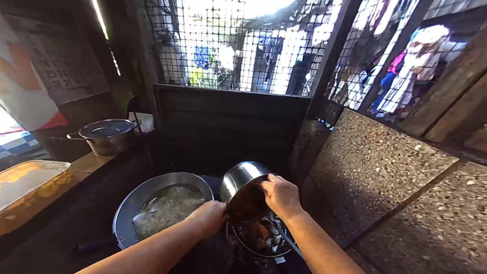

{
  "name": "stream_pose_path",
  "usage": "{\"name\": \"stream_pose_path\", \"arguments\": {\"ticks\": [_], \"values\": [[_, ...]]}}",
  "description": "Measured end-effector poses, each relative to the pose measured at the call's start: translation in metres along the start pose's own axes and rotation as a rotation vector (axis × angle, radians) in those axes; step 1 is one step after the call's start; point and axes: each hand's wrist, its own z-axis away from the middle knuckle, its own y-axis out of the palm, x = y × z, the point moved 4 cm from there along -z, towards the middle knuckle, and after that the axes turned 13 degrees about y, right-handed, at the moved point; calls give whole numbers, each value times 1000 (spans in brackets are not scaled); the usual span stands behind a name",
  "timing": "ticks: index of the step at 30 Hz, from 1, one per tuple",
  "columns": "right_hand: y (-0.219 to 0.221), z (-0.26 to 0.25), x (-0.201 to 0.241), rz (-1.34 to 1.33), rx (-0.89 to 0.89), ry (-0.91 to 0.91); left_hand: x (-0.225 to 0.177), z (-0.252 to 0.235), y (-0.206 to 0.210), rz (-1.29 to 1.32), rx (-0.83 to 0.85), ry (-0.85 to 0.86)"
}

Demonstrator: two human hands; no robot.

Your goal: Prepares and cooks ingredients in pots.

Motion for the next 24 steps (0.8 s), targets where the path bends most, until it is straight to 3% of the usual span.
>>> {"name": "stream_pose_path", "arguments": {"ticks": [7,11,20,24], "values": [[49,7,-36,21,94,137,-3,-36,4,-44,12,-129],[64,8,-53,133,245,178,-7,-41,14,-63,63,-224],[59,31,-96,234,595,412,-2,-52,28,-54,40,-320],[61,44,-108,186,495,493,-14,-56,36,-102,87,-320]]}}
